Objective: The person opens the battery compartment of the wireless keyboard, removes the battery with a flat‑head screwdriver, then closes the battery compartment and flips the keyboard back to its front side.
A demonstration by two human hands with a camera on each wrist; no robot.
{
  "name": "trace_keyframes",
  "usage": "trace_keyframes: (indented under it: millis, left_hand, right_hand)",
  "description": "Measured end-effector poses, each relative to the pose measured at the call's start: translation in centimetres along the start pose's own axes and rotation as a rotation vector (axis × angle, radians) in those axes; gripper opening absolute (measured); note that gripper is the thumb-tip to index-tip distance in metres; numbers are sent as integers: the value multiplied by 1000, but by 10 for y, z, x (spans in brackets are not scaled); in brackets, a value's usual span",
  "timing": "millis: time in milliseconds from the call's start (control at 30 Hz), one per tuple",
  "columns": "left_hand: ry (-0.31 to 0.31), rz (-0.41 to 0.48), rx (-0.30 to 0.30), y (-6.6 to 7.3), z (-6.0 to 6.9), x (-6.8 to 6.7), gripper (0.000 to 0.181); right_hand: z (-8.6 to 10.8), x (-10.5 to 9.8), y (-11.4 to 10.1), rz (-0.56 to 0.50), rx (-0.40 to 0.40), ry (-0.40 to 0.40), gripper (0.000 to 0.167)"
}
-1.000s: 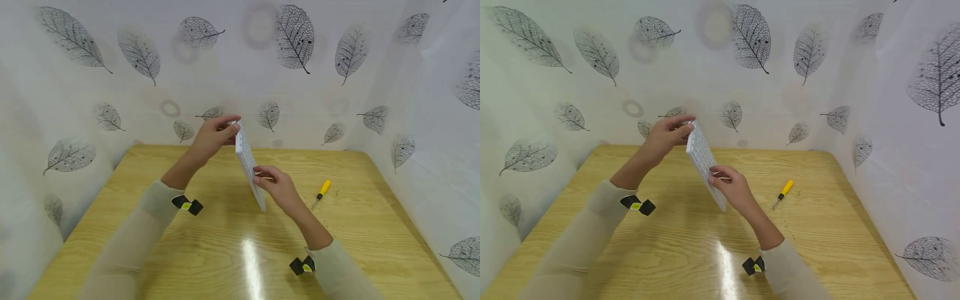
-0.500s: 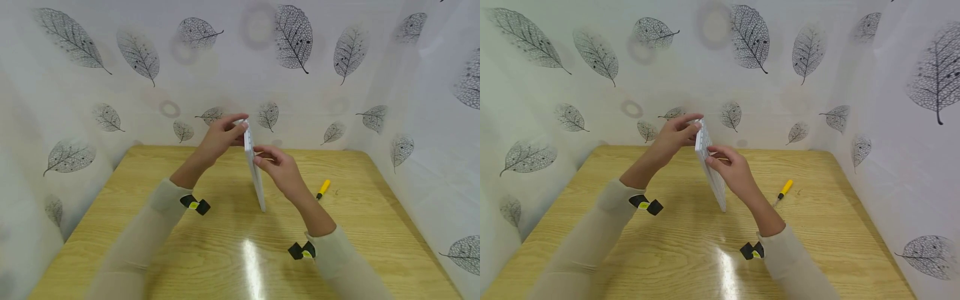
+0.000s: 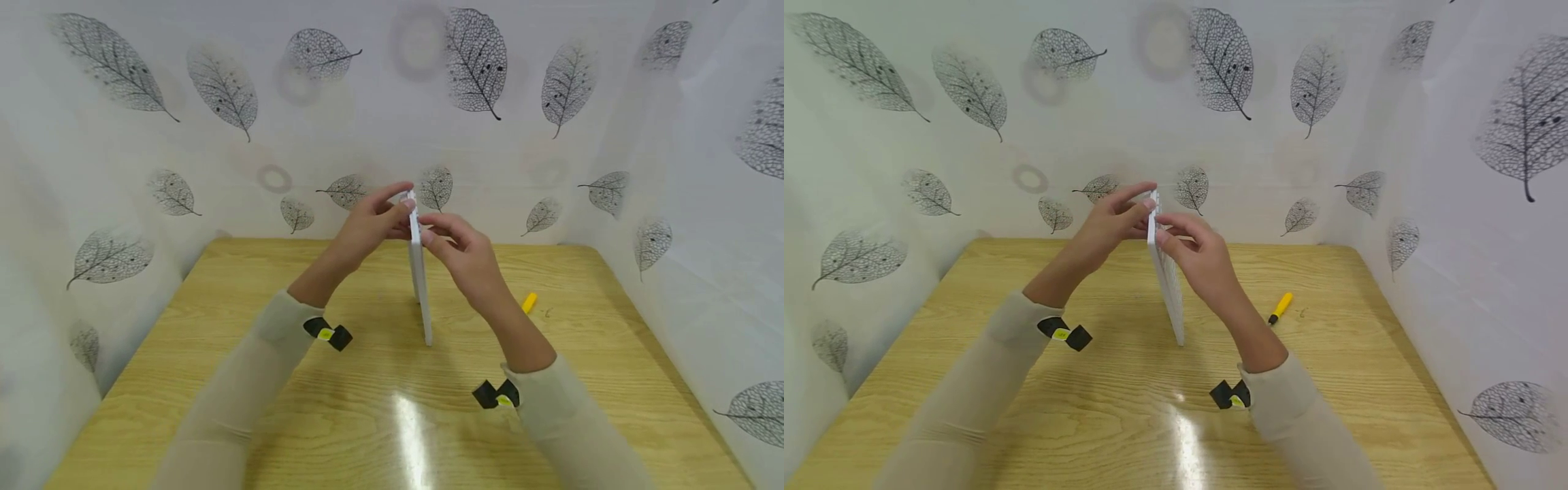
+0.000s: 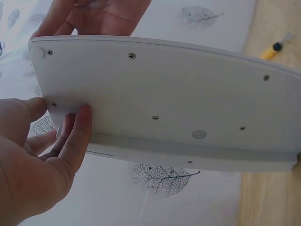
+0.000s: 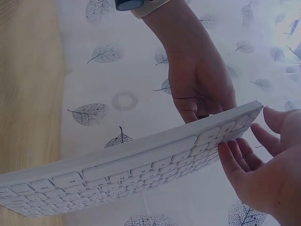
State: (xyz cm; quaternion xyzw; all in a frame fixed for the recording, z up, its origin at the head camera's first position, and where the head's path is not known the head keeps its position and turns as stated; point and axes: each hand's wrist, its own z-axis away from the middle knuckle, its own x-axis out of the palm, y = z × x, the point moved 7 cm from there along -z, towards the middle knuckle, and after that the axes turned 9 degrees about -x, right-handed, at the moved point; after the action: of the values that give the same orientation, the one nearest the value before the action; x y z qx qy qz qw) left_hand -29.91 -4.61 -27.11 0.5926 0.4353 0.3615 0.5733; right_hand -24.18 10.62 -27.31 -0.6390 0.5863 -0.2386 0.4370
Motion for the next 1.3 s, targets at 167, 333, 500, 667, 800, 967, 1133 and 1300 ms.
trace_keyframes:
  millis: [167,333,500,667,800,967,1133,1300]
  left_hand:
    - [1,28,-18,-3,-4,4,53]
    - [-1,48,-12,-5,-8,6,55]
    - [3,61,1,-7,-10,8,56]
    - [2,58,10,-7,-9,10,56]
    - [-14,59,9,-12,-9,12,58]
    - [-25,13,-27,-32,-9,15,64]
    - [0,-84,-55,-52,-10,20,65]
    - [10,-154,-55,-67,-10,25,68]
  right_hand:
    - [-3,-4,-5,49,-22,17,34]
    - [-4,-6,-7,75,-21,28,33]
    - [-4,-7,-9,89,-10,38,32]
    - [-3,-8,-9,90,-4,49,33]
    - [-2,-11,-8,92,-1,67,33]
    - [0,-16,-8,92,7,80,33]
    - [3,-25,-7,91,16,107,32]
    - [7,-33,-5,72,17,122,33]
